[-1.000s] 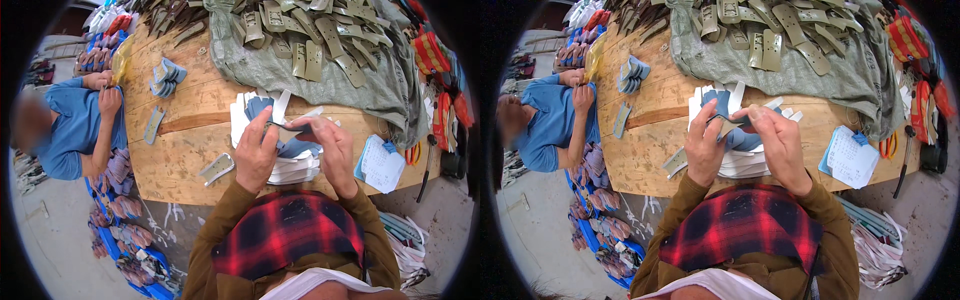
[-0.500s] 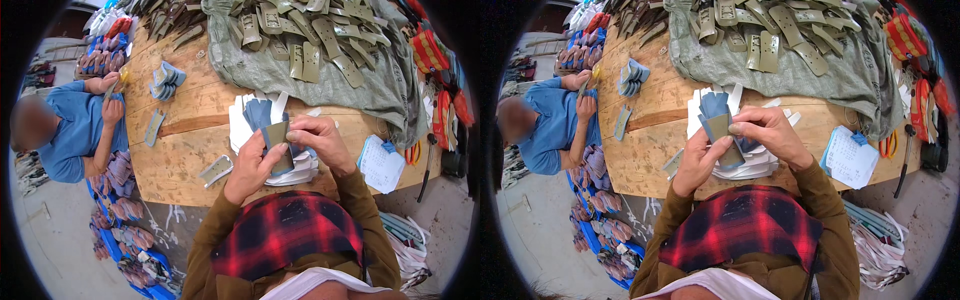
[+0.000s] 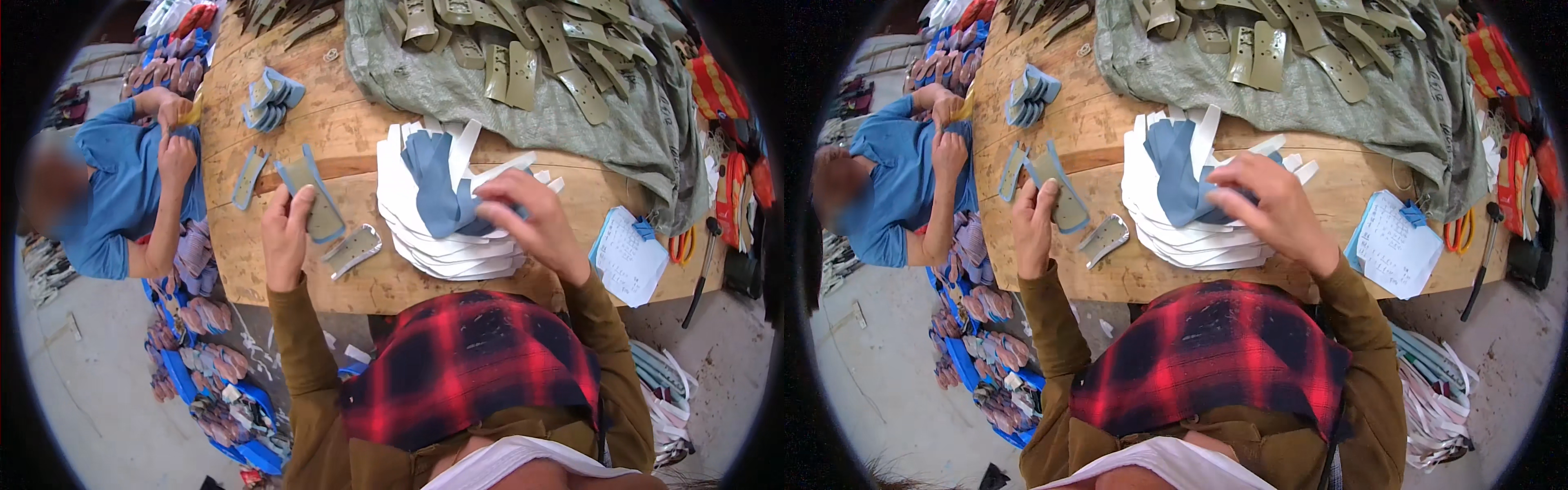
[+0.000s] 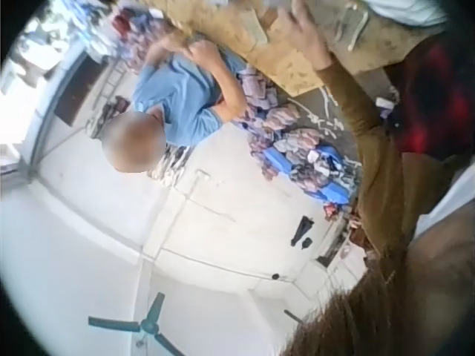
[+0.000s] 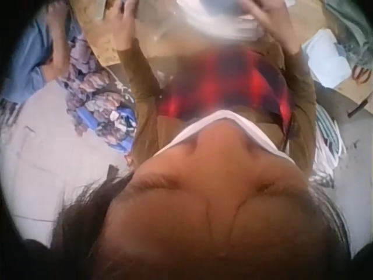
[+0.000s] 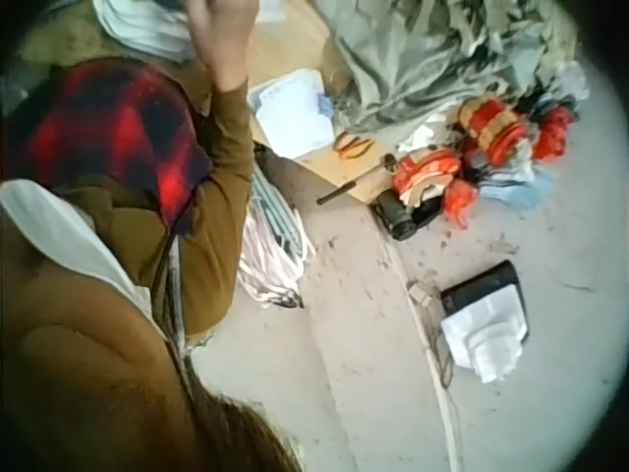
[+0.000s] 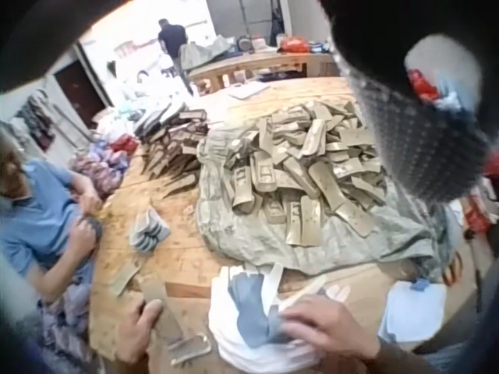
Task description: The person assembles sandals by inserting a beige sole piece into a blue upper part. They repeatedly pick up a sole, align it with the upper, and press it into place, then place the assembled unit on a growing stack on the table.
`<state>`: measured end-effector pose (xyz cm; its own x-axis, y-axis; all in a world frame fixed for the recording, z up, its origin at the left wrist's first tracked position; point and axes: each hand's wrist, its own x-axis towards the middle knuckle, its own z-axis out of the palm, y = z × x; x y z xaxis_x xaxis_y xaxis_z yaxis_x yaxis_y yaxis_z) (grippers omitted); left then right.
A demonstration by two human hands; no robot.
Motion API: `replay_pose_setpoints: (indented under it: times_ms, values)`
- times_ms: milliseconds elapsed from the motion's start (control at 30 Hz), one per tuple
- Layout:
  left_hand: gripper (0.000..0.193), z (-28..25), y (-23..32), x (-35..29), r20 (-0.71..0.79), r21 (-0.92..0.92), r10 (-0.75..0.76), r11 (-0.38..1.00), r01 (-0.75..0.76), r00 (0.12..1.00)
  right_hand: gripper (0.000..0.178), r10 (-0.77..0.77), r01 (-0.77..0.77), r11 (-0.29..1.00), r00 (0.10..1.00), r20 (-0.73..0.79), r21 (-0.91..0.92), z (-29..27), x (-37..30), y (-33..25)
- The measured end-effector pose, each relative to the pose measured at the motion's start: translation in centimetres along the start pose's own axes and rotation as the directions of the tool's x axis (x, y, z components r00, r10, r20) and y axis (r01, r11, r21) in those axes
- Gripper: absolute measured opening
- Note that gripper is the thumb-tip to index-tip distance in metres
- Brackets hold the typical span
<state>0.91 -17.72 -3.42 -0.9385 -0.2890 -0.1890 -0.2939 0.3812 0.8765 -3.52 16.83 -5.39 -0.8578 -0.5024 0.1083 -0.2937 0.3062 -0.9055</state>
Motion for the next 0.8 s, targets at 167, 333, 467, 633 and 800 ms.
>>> replay_pose_setpoints:
  times_ms: [167, 333, 467, 633, 800]
  values:
    - [0.026, -2.2, -5.2, 1.3, -0.200, 0.393, 0.313, 0.894, -0.216, 0.928, 0.023, -0.327, 0.346, 0.881, 0.938, 0.111, -0.322, 2.2, 0.5, -0.4]
    - [0.047, 1.9, -0.2, -1.0, -0.073, 0.012, 0.115, 0.993, -0.115, 0.991, 0.015, -0.257, 0.256, 0.957, 0.966, 0.013, -0.135, 1.0, 2.5, -0.1]
    - [0.067, 8.3, 3.0, -4.3, 0.730, -0.441, -0.037, 0.737, 0.512, 0.682, 0.011, -0.279, 0.281, 0.953, 0.960, 0.032, -0.111, -0.9, 3.9, -1.4]
    - [0.053, 13.4, 4.9, -2.6, 0.708, -0.583, -0.070, 0.503, 0.638, 0.702, 0.013, -0.298, 0.398, 0.826, 0.909, 0.290, -0.399, -3.7, 1.8, -3.7]
    - [0.033, 14.5, 6.6, -1.8, 0.481, -0.729, 0.049, 0.576, 0.368, 0.875, 0.025, -0.029, 0.019, 0.997, 0.988, -0.149, -0.070, -8.7, 1.2, 2.0]
